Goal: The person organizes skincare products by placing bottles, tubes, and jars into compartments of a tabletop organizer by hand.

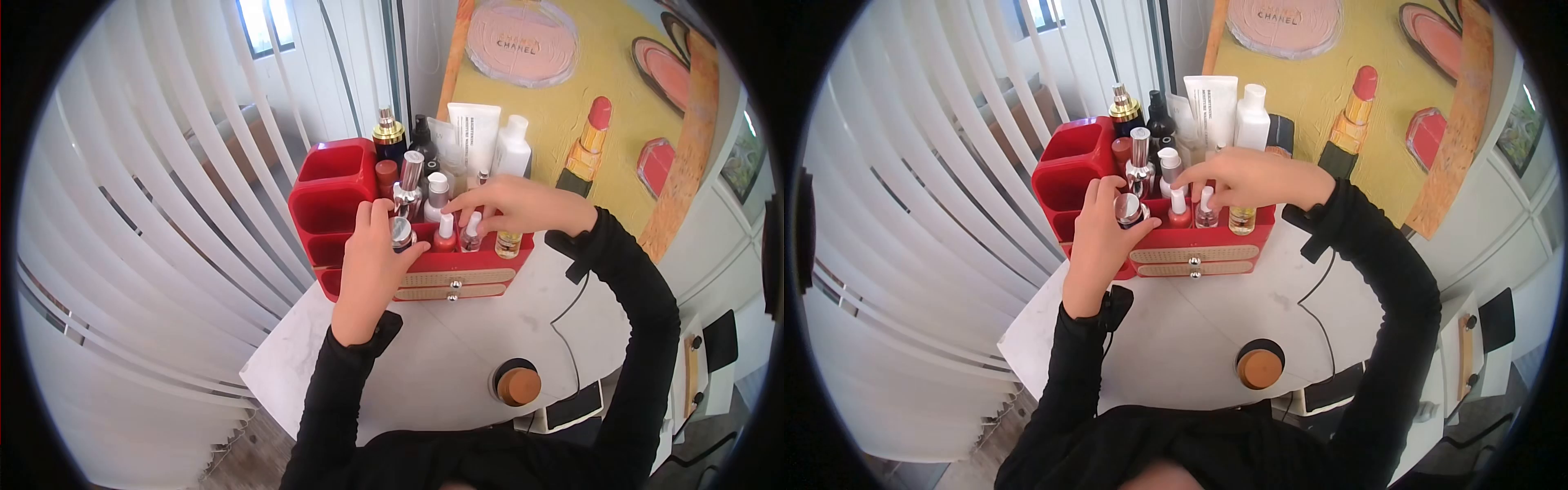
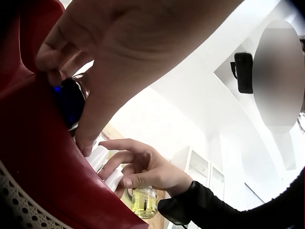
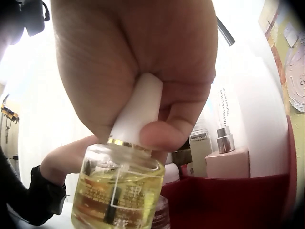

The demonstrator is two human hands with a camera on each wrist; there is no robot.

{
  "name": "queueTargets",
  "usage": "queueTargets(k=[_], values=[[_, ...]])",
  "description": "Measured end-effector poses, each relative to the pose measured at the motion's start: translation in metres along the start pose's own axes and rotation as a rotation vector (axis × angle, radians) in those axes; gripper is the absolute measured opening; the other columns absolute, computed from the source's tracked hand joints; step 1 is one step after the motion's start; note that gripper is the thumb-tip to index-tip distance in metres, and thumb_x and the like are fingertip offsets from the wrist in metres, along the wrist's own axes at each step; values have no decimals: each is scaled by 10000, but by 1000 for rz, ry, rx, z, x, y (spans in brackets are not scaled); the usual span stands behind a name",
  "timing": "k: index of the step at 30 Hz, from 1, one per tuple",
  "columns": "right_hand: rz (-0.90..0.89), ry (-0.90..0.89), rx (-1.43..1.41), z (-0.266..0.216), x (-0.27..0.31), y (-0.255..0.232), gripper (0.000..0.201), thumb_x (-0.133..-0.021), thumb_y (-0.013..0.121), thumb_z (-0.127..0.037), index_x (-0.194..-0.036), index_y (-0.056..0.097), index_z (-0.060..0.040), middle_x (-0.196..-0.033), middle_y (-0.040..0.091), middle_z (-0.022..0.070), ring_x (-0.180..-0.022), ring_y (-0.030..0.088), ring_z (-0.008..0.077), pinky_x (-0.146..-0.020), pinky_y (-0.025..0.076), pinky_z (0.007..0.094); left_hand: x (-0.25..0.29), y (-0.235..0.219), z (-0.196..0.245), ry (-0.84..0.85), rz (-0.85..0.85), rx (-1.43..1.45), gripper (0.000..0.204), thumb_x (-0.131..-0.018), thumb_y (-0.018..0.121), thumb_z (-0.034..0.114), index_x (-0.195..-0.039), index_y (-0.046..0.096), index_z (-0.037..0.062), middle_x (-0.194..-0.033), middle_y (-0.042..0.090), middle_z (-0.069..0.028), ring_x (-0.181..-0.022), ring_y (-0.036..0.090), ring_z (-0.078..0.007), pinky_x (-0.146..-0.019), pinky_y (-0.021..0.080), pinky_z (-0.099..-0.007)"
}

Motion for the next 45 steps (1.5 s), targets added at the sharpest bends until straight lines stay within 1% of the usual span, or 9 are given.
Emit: queueTargets(k=[4,6,8,10,16,28,31,36,45], values=[[38,47,53,-9,3,-12,434,-873,655,4,-1300,611,-56,-1152,647,113,-831,660,214,-768,523,313,5,-8,3,73,69,65,652,-688,886,145,-1221,529,30,-1093,549,-122,-845,641,-263,-701,548,-363],[245,-283,213,-16,9,-35,385,-868,673,-19,-1247,630,-72,-1156,602,99,-936,633,223,-806,504,331,5,-11,5,30,35,117,628,-703,863,119,-1221,520,29,-1103,541,-140,-883,645,-302,-724,552,-384],[280,-182,149,-8,5,-46,339,-871,678,-38,-1205,639,-82,-1094,594,93,-1013,602,230,-831,489,345,5,-8,-1,-20,-3,181,605,-718,841,94,-1221,511,28,-1113,534,-157,-920,648,-341,-747,557,-405],[351,-143,268,-8,2,-54,303,-853,673,-46,-1153,631,-56,-1086,585,135,-980,615,308,-802,516,383,5,-14,-2,34,61,145,634,-686,871,75,-1226,539,38,-1056,536,-90,-667,586,-149,-599,508,-282],[414,-138,528,12,-17,-15,217,-847,676,-80,-1054,620,-42,-1002,541,134,-954,609,339,-790,505,442,6,-13,-6,13,8,161,613,-688,864,77,-1215,554,42,-1022,541,-81,-665,584,-148,-592,505,-286],[424,-87,203,16,-13,-17,312,-862,724,-131,-1137,625,-23,-974,540,136,-846,624,300,-740,505,396,16,-44,17,35,10,157,488,-723,850,159,-1135,610,53,-996,499,-70,-681,551,-177,-615,487,-311],[592,-120,137,2,18,-30,329,-892,713,-160,-1184,622,-40,-1027,569,108,-851,624,252,-734,522,344,19,-48,28,90,15,166,483,-697,850,114,-1120,625,49,-941,498,-50,-636,493,-157,-580,445,-302],[426,-125,-84,-35,97,2,515,-815,787,-141,-1294,609,-81,-1186,604,94,-989,621,210,-777,535,322,24,-40,38,111,-33,179,468,-687,851,88,-1102,637,59,-929,498,-53,-635,492,-162,-566,435,-290],[150,-51,-94,-49,177,135,652,-731,851,-229,-1315,591,-101,-1279,569,114,-1161,567,315,-969,479,416,99,77,79,419,-804,246,574,-776,812,251,-1273,560,111,-1136,561,-90,-906,645,-265,-745,521,-374]])
Point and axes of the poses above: each hand's wrist, its own x-axis away from the middle knuckle, its own y-axis out of the palm, z = x × y, the point moved 9 cm from there along -x, towards the middle knuckle
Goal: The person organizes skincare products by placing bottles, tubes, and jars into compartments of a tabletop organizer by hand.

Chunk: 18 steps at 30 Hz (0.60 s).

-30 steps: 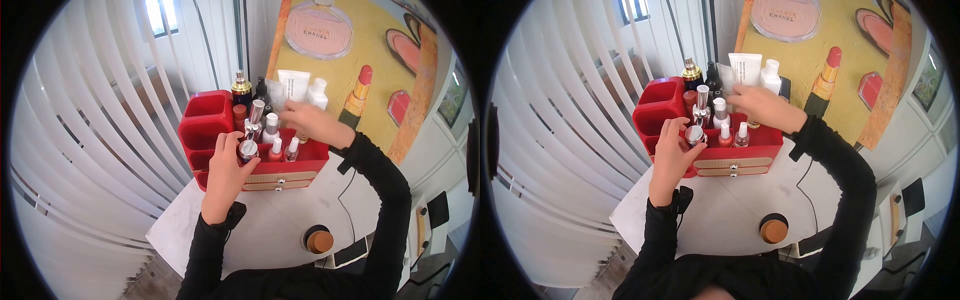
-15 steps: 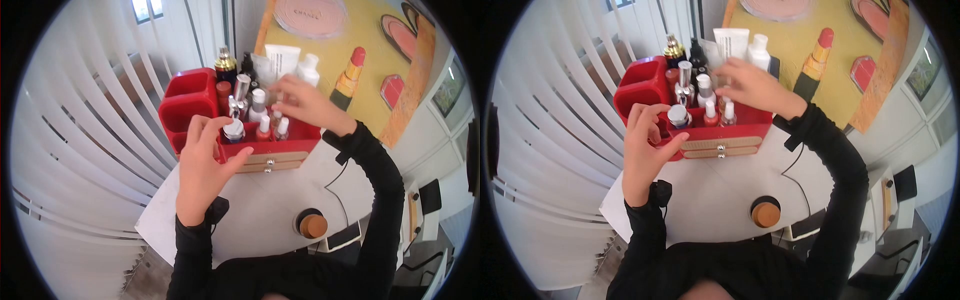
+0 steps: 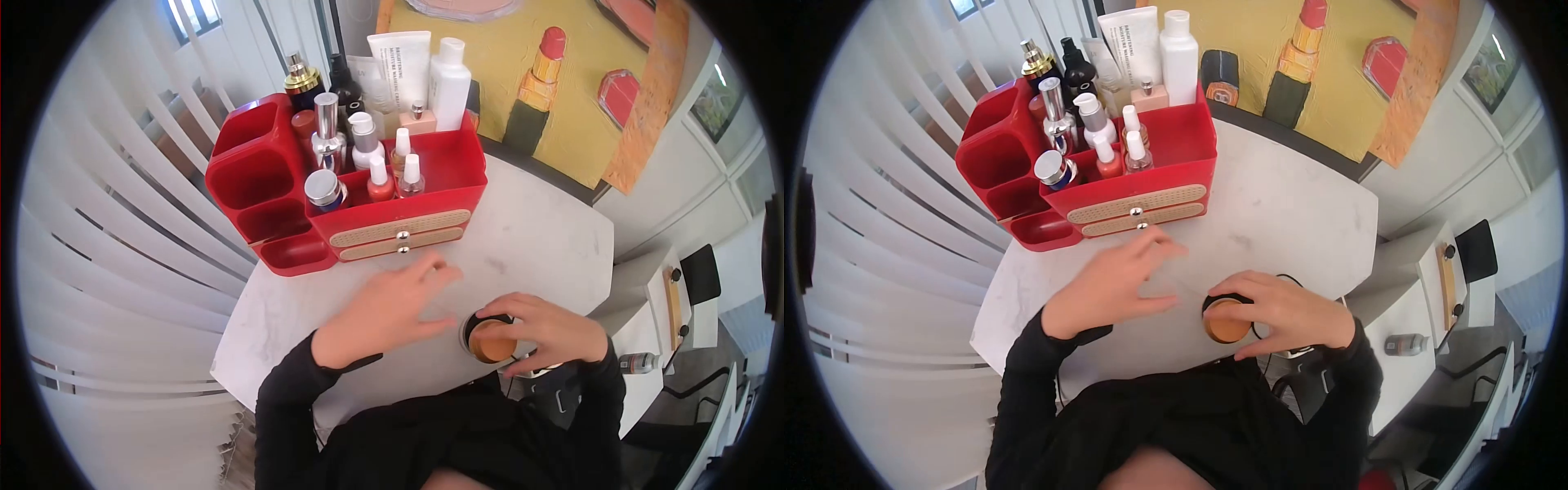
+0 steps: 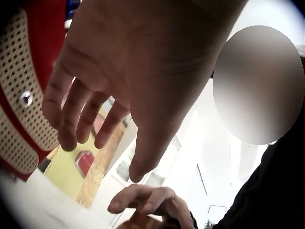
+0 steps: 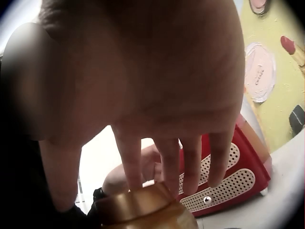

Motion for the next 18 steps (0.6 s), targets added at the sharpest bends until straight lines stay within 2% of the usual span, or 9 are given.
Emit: queueTargets(k=[1,3,5,9,13,18], values=[[6,47,-16,8,6,6,649,-732,851,-207,-1317,589,-103,-1293,563,115,-1173,561,309,-970,478,411,-2,11,-6,3,-4,-5,574,-776,812,251,-1273,560,111,-1136,561,-90,-906,645,-265,-745,521,-374],[70,90,-56,20,15,13,640,-738,848,-186,-1317,590,-104,-1308,551,121,-1186,550,309,-977,475,408,-5,47,-10,80,-204,54,698,-786,806,334,-1358,482,99,-1207,535,-118,-1010,629,-315,-823,514,-412],[130,135,-98,30,23,16,630,-744,845,-165,-1318,592,-105,-1324,539,127,-1199,540,308,-984,471,406,-8,66,-12,111,-245,130,730,-777,815,339,-1359,465,72,-1208,539,-135,-1057,610,-325,-859,507,-412],[234,276,-213,48,38,17,816,-698,890,-183,-1409,499,-99,-1395,508,134,-1247,524,317,-1053,434,403,-12,103,-15,148,-350,266,786,-746,848,335,-1330,436,9,-1224,544,-181,-1149,567,-355,-945,484,-409],[323,367,-386,72,56,38,1044,-651,926,-182,-1508,342,-65,-1469,472,140,-1311,501,308,-1116,386,405,-11,119,-15,147,-340,340,781,-725,870,297,-1309,437,12,-1229,543,-192,-1151,571,-360,-951,481,-411],[315,466,-478,85,57,73,1070,-643,928,-160,-1518,320,-53,-1483,458,160,-1363,469,306,-1124,380,400,-12,124,-20,74,-318,366,803,-705,883,253,-1327,432,19,-1224,560,-190,-1151,576,-353,-955,479,-410]])
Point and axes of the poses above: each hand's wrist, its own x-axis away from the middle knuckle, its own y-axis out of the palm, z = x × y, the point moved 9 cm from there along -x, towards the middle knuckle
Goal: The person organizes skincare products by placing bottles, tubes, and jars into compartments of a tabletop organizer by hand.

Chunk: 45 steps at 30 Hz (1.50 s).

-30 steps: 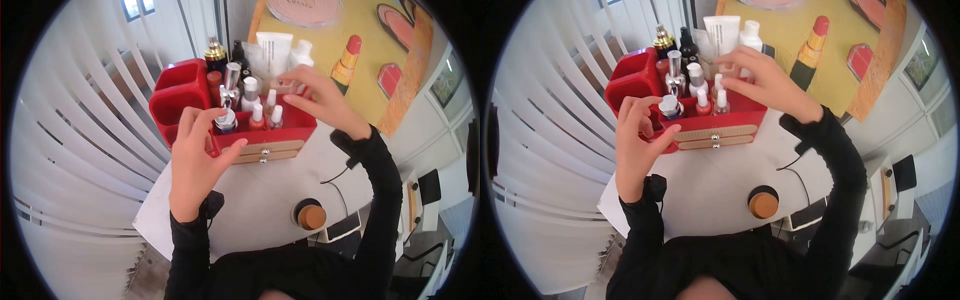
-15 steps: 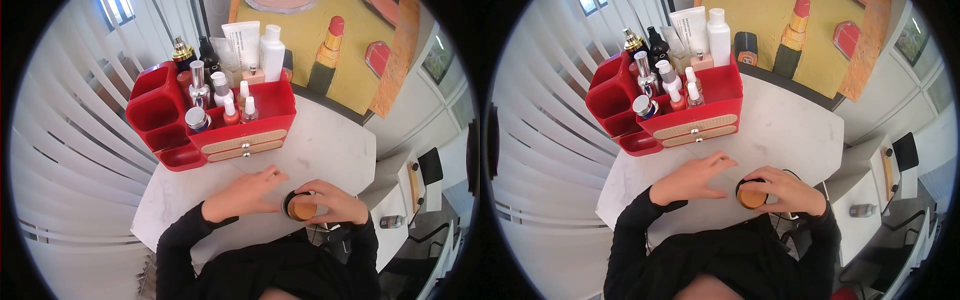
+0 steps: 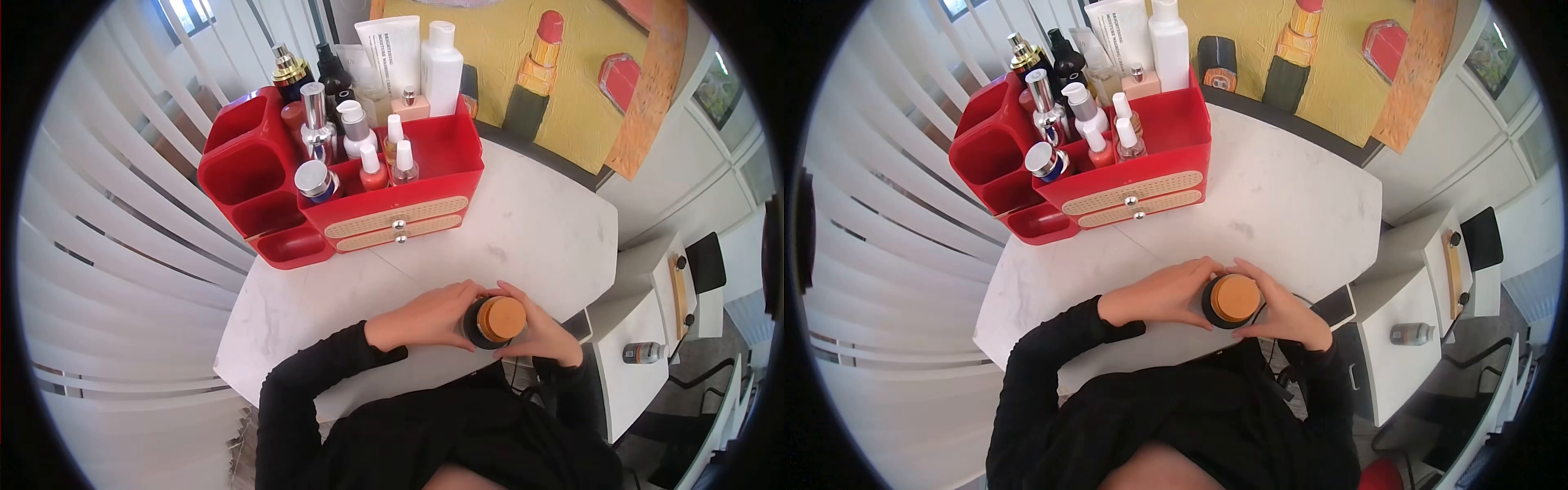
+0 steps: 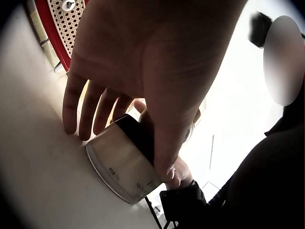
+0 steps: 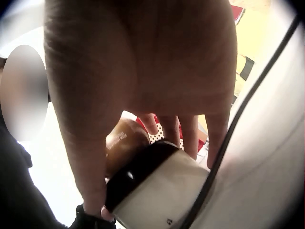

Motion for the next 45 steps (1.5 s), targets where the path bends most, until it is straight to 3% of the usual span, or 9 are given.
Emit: queueTargets(k=[10,13,15,18,24,33,36,42,45], values=[[141,-41,1,-9,-19,-9,1059,-572,949,-198,-1472,417,-29,-1396,554,190,-1320,535,326,-1108,408,405,6,-26,6,-86,-9,106,802,-724,882,227,-1339,411,17,-1296,552,-182,-1202,588,-320,-1009,483,-405],[182,-149,101,-45,-32,-29,1084,-576,948,-206,-1485,391,-12,-1416,540,191,-1335,524,314,-1122,392,398,17,-60,25,-102,134,86,803,-742,872,223,-1353,394,17,-1329,528,-177,-1216,577,-318,-1013,479,-416],[206,-173,146,-75,-44,-42,1100,-577,945,-202,-1493,370,-1,-1429,533,189,-1343,518,298,-1128,383,388,31,-103,56,38,414,-67,785,-749,855,233,-1355,399,30,-1336,495,-210,-1207,551,-366,-1000,468,-420],[316,-306,259,-123,-61,-69,1101,-585,941,-198,-1498,358,-3,-1418,541,184,-1336,523,281,-1124,383,382,46,-146,105,222,658,-347,805,-755,841,239,-1396,399,33,-1370,463,-212,-1248,503,-390,-1026,446,-432],[514,-441,161,-172,-114,-107,904,-650,907,-222,-1390,443,12,-1308,609,149,-1214,604,238,-1018,462,355,24,-178,158,390,866,-758,687,-823,774,225,-1410,459,60,-1458,419,-177,-1295,471,-363,-1072,395,-444],[554,-443,111,-169,-167,-123,945,-605,886,-198,-1418,449,5,-1273,630,190,-1196,614,279,-1030,445,345,6,-219,119,296,1079,-652,545,-844,691,115,-1353,505,57,-1419,504,-154,-1251,508,-362,-1032,415,-418],[566,-493,53,-170,-172,-119,938,-604,880,-189,-1415,451,5,-1273,627,191,-1217,599,283,-1039,439,350,6,-225,102,184,1091,-452,594,-814,706,113,-1365,492,59,-1437,486,-148,-1283,491,-360,-1089,361,-479],[564,-449,123,-158,-183,-109,926,-599,869,-190,-1411,462,-10,-1245,616,185,-1180,582,339,-1065,420,368,4,-216,90,164,1175,-690,536,-836,705,104,-1337,522,51,-1419,504,-146,-1256,507,-359,-1069,376,-472],[592,-410,295,-151,-182,-105,977,-592,869,-240,-1443,435,-35,-1224,623,165,-1208,522,348,-1147,310,469,4,-216,82,133,1183,-707,527,-833,724,105,-1322,536,51,-1402,522,-141,-1232,523,-354,-1042,400,-452]])
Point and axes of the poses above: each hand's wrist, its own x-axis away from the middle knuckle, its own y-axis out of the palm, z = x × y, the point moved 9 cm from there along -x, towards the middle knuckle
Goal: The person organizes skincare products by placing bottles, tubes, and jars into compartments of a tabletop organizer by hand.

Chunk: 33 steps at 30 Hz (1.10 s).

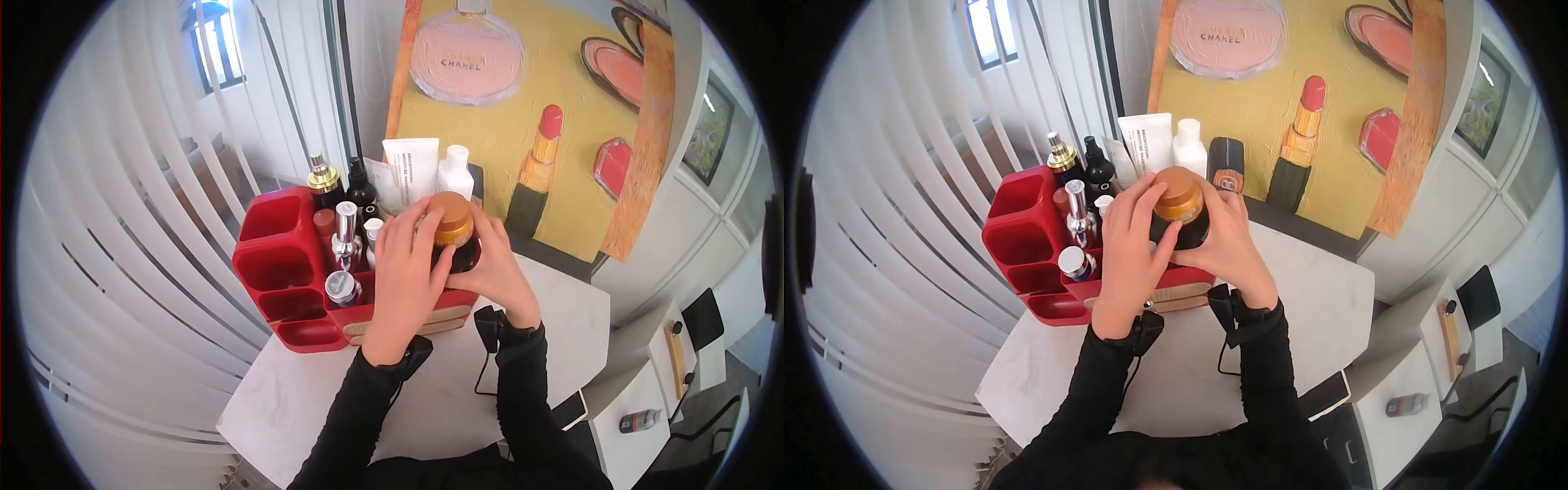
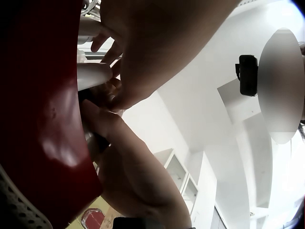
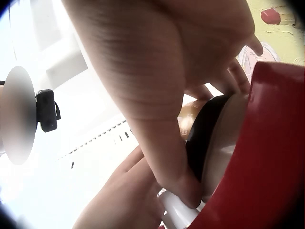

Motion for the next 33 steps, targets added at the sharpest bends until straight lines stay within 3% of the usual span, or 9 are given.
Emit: queueTargets(k=[2,5,9,17,33], values=[[-6,-21,157,-4,1,4,1077,-583,871,-302,-1504,366,-64,-1234,622,141,-1252,463,334,-1179,153,587,-1,1,-4,-23,-6,-8,522,-827,735,107,-1311,546,54,-1388,531,-139,-1219,531,-353,-1032,409,-453],[-68,-38,243,-8,4,7,1147,-586,872,-333,-1548,298,-89,-1270,601,142,-1279,436,340,-1162,65,658,3,0,-5,-36,-20,-5,525,-812,749,102,-1299,558,60,-1362,545,-135,-1182,547,-350,-1011,425,-451],[-89,10,319,-2,7,7,1154,-602,864,-342,-1558,273,-78,-1291,579,161,-1306,425,344,-1167,64,652,3,4,-2,-12,-43,-26,523,-799,758,103,-1289,576,69,-1345,555,-131,-1151,556,-346,-995,438,-442],[-139,-30,288,4,13,2,1085,-654,880,-450,-1496,364,2,-1304,553,188,-1326,419,348,-1169,102,644,5,5,-3,-13,-75,-2,498,-815,746,92,-1294,609,89,-1354,562,-120,-1149,596,-313,-966,467,-419],[-174,14,232,3,11,3,1078,-665,874,-439,-1511,348,-28,-1310,549,195,-1329,421,356,-1177,130,626,1,-9,-1,-16,-38,174,390,-823,709,32,-1208,655,50,-1312,579,-149,-1128,597,-327,-948,496,-390]])
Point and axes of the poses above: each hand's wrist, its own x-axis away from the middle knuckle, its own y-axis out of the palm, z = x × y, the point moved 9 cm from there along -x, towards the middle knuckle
